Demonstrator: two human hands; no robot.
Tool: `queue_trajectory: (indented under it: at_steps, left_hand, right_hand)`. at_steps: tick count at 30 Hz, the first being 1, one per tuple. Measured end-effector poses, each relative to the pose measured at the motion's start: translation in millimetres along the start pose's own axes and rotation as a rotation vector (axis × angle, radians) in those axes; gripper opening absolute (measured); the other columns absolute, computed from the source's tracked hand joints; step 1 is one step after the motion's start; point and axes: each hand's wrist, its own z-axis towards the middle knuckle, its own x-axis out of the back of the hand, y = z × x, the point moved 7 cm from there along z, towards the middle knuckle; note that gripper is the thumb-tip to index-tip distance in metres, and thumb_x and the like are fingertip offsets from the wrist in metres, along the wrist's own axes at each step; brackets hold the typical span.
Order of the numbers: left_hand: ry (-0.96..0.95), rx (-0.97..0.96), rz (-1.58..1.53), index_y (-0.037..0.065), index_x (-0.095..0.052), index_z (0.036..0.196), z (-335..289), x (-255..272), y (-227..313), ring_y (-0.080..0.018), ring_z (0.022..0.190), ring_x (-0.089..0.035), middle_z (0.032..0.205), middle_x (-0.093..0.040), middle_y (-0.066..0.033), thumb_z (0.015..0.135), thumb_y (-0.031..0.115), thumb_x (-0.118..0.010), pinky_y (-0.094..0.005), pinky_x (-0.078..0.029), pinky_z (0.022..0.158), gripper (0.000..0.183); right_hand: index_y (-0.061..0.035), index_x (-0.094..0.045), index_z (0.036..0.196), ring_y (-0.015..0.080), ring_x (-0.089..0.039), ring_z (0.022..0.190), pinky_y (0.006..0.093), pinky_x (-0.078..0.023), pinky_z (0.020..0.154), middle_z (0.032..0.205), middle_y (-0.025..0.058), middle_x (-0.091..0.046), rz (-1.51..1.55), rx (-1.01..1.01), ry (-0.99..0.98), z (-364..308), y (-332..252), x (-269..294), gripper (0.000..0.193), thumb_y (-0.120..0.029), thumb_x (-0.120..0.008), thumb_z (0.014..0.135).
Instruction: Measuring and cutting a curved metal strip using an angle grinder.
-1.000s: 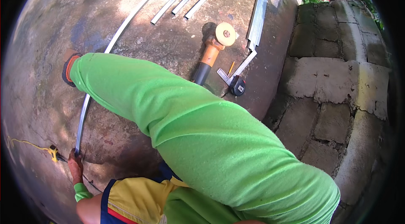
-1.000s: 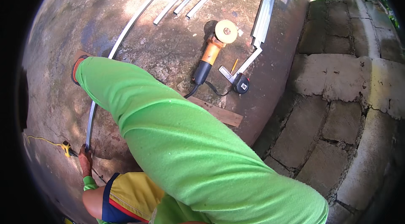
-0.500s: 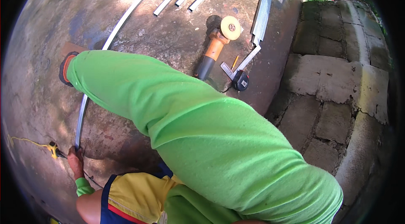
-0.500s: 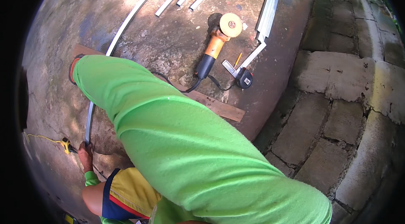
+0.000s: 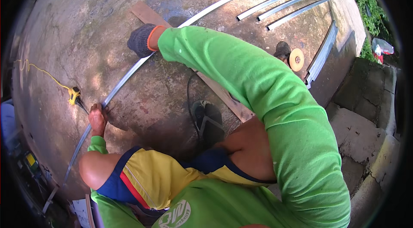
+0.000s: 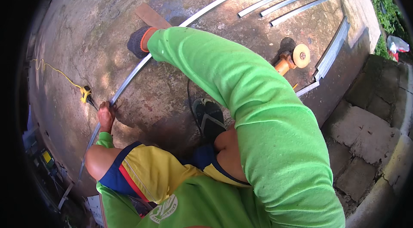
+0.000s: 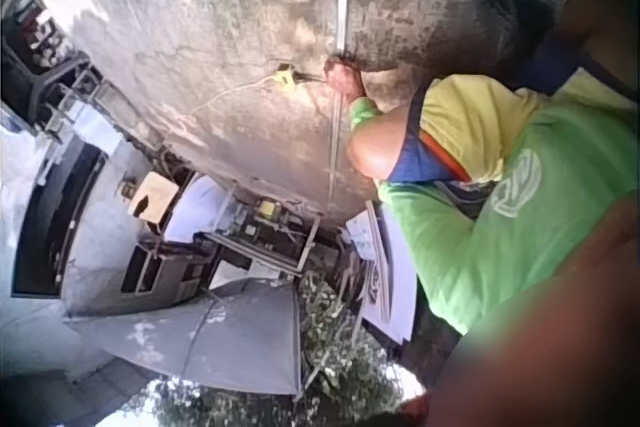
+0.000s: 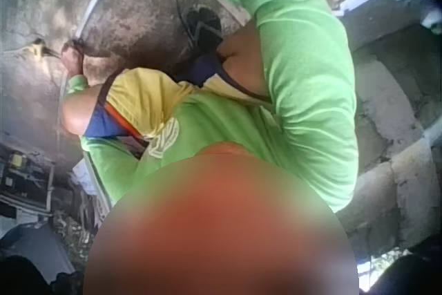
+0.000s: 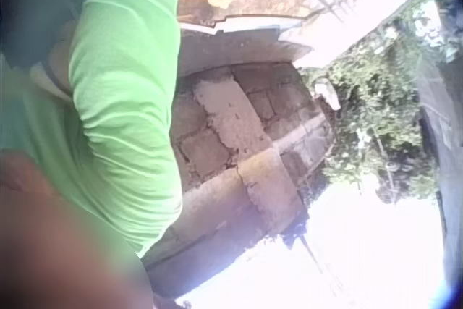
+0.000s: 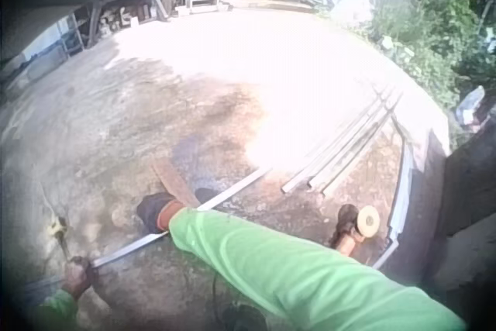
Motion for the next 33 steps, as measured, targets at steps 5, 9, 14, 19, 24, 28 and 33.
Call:
queue_trajectory:
  at_steps: [5,9,14,19,24,28,33]
  left_hand:
    - [0.068,-0.122,-0.063,0.004,-0.059,0.085,50,-6,48,-0.0361,0.084,-0.062,0.085,-0.062,-0.016,0.078,0.025,-0.072,-0.0471,-0.052,0.07,0.026]
    - [0.111,-0.131,-0.09,0.005,-0.063,0.087,82,3,83,-0.0353,0.082,-0.064,0.083,-0.062,-0.015,0.082,0.024,-0.069,-0.0469,-0.053,0.069,0.02]
    - [0.283,-0.11,-0.353,0.006,-0.064,0.084,111,36,143,-0.0336,0.078,-0.063,0.076,-0.062,-0.0139,0.085,0.025,-0.07,-0.0456,-0.052,0.066,0.02]
    - [0.429,0.103,-0.51,0.008,-0.066,0.09,75,61,68,-0.0365,0.077,-0.064,0.081,-0.064,-0.0132,0.085,0.021,-0.069,-0.0457,-0.05,0.064,0.014]
    - [0.288,0.346,-0.476,0.005,-0.07,0.099,-8,32,-27,-0.0342,0.073,-0.068,0.082,-0.07,-0.0169,0.091,0.025,-0.066,-0.0412,-0.053,0.068,0.022]
    - [0.09,0.355,-0.404,0.004,-0.068,0.109,-60,4,-36,-0.0309,0.082,-0.067,0.093,-0.069,-0.0173,0.09,0.023,-0.068,-0.0396,-0.053,0.076,0.027]
    - [0.164,0.227,-0.32,0.008,-0.066,0.114,-54,17,-7,-0.0327,0.097,-0.064,0.102,-0.068,-0.0149,0.091,0.02,-0.067,-0.041,-0.049,0.087,0.026]
  right_hand:
    - [-0.0071,-0.072,0.095,0.037,-0.066,0.093,0.0483,-0.052,0.082,0.092,0.0176,-0.07,-0.085,-0.108,0.083,-17,44,13,0.022,-0.024,-0.063,0.083]
    - [-0.0048,-0.067,0.098,0.0379,-0.066,0.094,0.0489,-0.052,0.082,0.097,0.0187,-0.069,-0.084,-0.177,0.139,-15,30,36,0.026,-0.026,-0.066,0.083]
    - [-0.0074,-0.065,0.106,0.0365,-0.063,0.102,0.0469,-0.051,0.088,0.104,0.0175,-0.065,-0.112,-0.041,-0.005,3,-6,-13,0.031,-0.024,-0.069,0.08]
    - [-0.007,-0.059,0.119,0.0327,-0.057,0.115,0.0452,-0.047,0.097,0.119,0.0149,-0.061,-0.183,0.009,-0.128,10,-54,-50,0.046,-0.023,-0.072,0.078]
    - [-0.0077,-0.063,0.104,0.0357,-0.064,0.093,0.0478,-0.051,0.082,0.097,0.0163,-0.067,-0.191,0.102,0.016,42,-39,-75,0.025,-0.016,-0.066,0.08]
    - [-0.0072,-0.073,0.075,0.0338,-0.07,0.073,0.0462,-0.055,0.068,0.074,0.0163,-0.07,-0.346,0.149,0.151,51,-48,-80,0.018,-0.023,-0.064,0.072]
    - [-0.0088,-0.073,0.075,0.0337,-0.069,0.067,0.045,-0.055,0.062,0.072,0.0169,-0.069,-0.333,0.208,0.215,14,-19,-92,0.016,-0.021,-0.063,0.073]
